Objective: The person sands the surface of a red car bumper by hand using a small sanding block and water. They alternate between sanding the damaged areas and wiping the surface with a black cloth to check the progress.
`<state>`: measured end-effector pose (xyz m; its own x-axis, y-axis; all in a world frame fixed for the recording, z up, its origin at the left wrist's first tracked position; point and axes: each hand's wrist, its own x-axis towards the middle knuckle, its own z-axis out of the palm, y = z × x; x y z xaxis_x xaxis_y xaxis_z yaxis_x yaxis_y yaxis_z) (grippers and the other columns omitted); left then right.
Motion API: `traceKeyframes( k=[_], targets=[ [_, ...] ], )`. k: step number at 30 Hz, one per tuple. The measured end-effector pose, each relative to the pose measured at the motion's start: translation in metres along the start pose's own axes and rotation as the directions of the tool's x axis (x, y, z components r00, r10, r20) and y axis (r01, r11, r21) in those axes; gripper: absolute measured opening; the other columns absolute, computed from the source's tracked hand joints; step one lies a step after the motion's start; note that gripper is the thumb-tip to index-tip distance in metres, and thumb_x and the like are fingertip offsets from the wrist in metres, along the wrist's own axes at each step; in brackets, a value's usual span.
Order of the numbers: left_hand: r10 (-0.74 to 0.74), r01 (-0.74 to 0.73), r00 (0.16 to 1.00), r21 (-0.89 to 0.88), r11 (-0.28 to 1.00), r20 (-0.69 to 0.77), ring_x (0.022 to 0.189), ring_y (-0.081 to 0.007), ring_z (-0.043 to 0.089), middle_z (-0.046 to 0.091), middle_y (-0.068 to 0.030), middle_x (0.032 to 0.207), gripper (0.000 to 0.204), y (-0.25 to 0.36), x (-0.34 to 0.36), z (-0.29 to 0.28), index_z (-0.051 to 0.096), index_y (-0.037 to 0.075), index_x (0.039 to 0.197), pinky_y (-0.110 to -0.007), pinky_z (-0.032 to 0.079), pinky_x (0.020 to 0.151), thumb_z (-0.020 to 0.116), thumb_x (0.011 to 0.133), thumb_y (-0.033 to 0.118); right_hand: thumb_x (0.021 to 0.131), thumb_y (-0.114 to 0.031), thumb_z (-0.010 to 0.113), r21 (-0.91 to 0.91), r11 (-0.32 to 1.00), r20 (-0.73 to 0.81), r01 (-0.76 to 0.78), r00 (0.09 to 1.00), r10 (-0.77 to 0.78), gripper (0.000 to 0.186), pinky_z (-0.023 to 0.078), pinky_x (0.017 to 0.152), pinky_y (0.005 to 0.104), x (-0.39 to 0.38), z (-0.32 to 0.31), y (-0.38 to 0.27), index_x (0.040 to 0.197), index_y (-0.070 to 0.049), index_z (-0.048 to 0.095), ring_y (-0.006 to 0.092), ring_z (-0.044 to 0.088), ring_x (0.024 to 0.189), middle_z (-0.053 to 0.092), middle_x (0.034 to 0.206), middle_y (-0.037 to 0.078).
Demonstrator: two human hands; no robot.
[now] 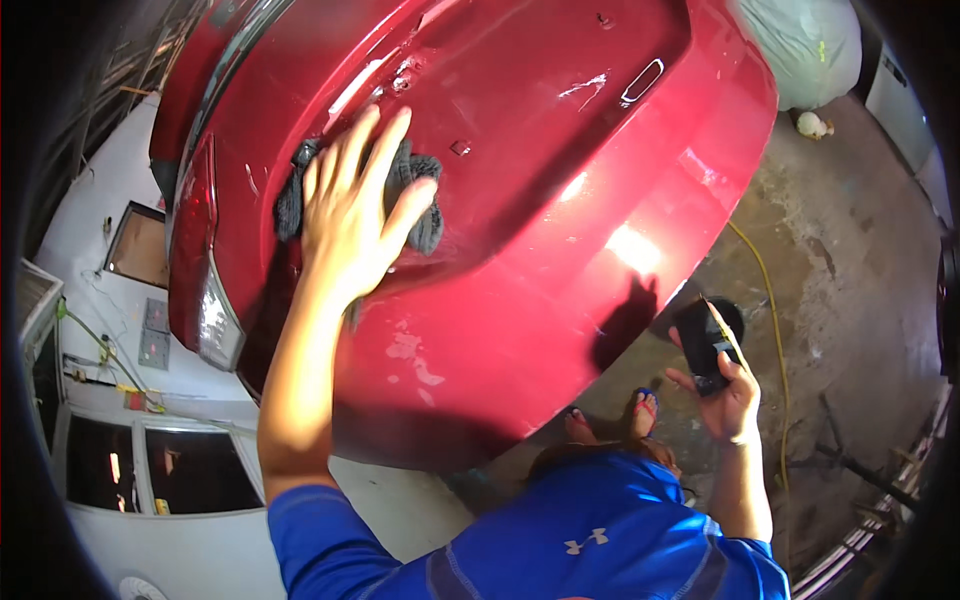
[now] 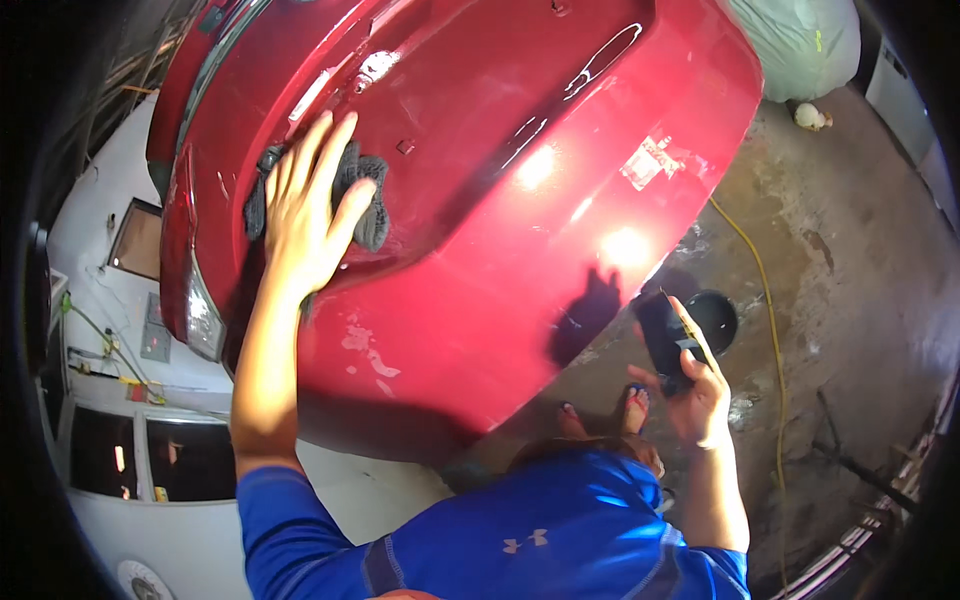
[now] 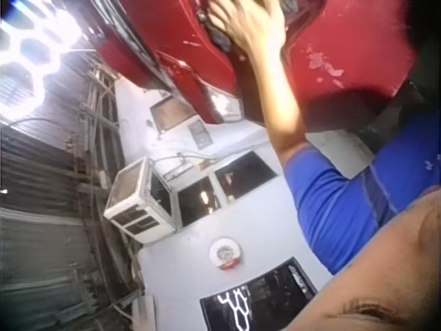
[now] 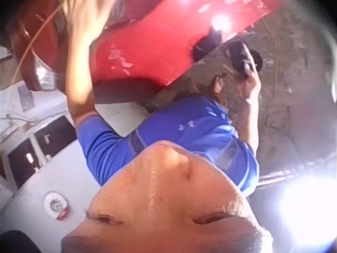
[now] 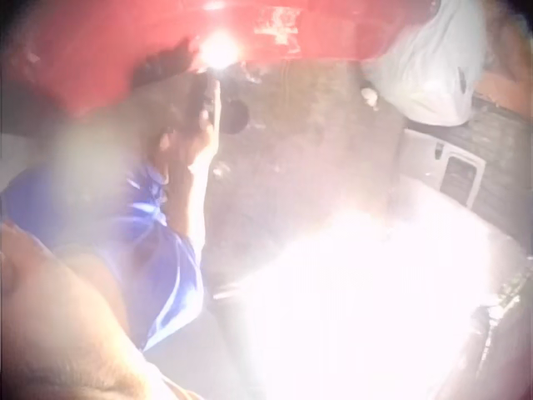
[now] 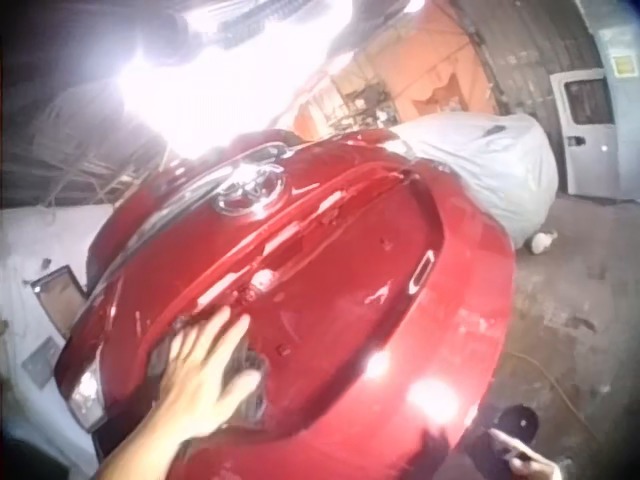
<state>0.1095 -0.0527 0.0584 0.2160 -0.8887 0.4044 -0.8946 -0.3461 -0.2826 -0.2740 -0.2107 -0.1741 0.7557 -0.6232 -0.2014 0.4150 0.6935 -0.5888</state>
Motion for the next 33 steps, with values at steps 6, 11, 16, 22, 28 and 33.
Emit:
traceKeyframes(
  k=[6, 11, 16, 22, 28, 33],
  targets=[
    [-0.045, 0.038, 0.997, -0.12, 0.992, -0.06, 0.135, -0.0406, 0.055, 0.054, -0.0203, 0.152, 0.057, 0.058, -0.002, 0.014, 0.059, 0.01, 0.147, -0.056, 0.041, 0.113, 0.076, 0.097, 0.034, 0.107, -0.032, 0.055, 0.035, 0.994, -0.003, 0.102, 0.995, -0.102, 0.059, 0.042, 0.121, 0.0637, 0.018, -0.044, 0.005, 0.155, 0.002, 0.048, 0.0358, 0.058, 0.143, 0.061, 0.152, 0.019],
    [-0.088, 0.095, 0.993, 0.093, 0.991, -0.076, 0.141, -0.0472, 0.051, 0.055, -0.0208, 0.155, 0.049, 0.061, -0.077, -0.03, 0.073, 0.013, 0.126, -0.062, 0.041, 0.115, 0.087, 0.083, 0.033, 0.105, -0.033, 0.054, -0.153, 0.988, 0.124, 0.027, 0.992, -0.007, 0.066, 0.05, 0.114, 0.0593, 0.027, -0.044, -0.016, 0.161, 0.001, 0.042, 0.0446, 0.054, 0.145, 0.052, 0.16, 0.022],
    [-0.486, 0.526, 0.842, 0.156, 0.836, -0.234, 0.139, -0.0517, 0.047, 0.052, -0.023, 0.155, 0.065, 0.1, -0.071, 0.012, 0.069, 0.013, 0.132, -0.069, 0.039, 0.11, 0.084, 0.084, 0.054, 0.105, -0.036, 0.055, -0.171, 0.985, 0.059, -0.036, 0.997, 0.046, 0.067, 0.054, 0.108, 0.0557, 0.033, -0.052, -0.01, 0.159, 0.002, 0.045, 0.0403, 0.06, 0.14, 0.059, 0.153, 0.021],
    [0.102, -0.127, 0.986, -0.191, 0.973, -0.131, 0.11, -0.0292, 0.062, 0.061, -0.0091, 0.133, 0.068, 0.212, -0.018, 0.091, 0.065, 0.022, 0.137, -0.047, 0.048, 0.08, 0.086, 0.073, 0.029, 0.107, -0.038, 0.051, -0.067, 0.998, -0.005, 0.004, 1.0, -0.004, 0.059, 0.057, 0.101, 0.0523, 0.021, -0.085, 0.006, 0.154, -0.001, 0.051, 0.0408, 0.069, 0.126, 0.067, 0.144, 0.019],
    [0.195, 0.201, 0.909, -0.796, 0.571, 0.369, 0.105, -0.0439, 0.072, 0.067, -0.0266, 0.124, 0.07, 0.351, 0.006, 0.203, 0.053, 0.005, 0.142, -0.051, 0.06, 0.083, 0.086, 0.086, 0.033, 0.107, -0.036, 0.049, -0.108, 0.99, -0.499, 0.087, 0.857, -0.129, 0.054, 0.059, 0.094, 0.0506, -0.02, -0.175, 0.023, 0.148, -0.003, 0.056, 0.0389, 0.073, 0.118, 0.07, 0.136, 0.018],
    [0.278, 0.558, 0.716, -0.765, 0.322, 0.64, 0.077, -0.0211, 0.069, 0.074, -0.0151, 0.083, 0.037, 0.432, -0.028, 0.401, 0.072, -0.002, 0.093, -0.039, 0.054, 0.07, 0.08, 0.094, 0.034, 0.107, -0.032, 0.051, -0.08, 0.991, -0.802, 0.111, 0.583, -0.13, 0.049, 0.06, 0.088, 0.0447, -0.086, -0.235, 0.062, 0.143, 0.0, 0.061, 0.0342, 0.076, 0.104, 0.072, 0.13, 0.018]
  ],
)
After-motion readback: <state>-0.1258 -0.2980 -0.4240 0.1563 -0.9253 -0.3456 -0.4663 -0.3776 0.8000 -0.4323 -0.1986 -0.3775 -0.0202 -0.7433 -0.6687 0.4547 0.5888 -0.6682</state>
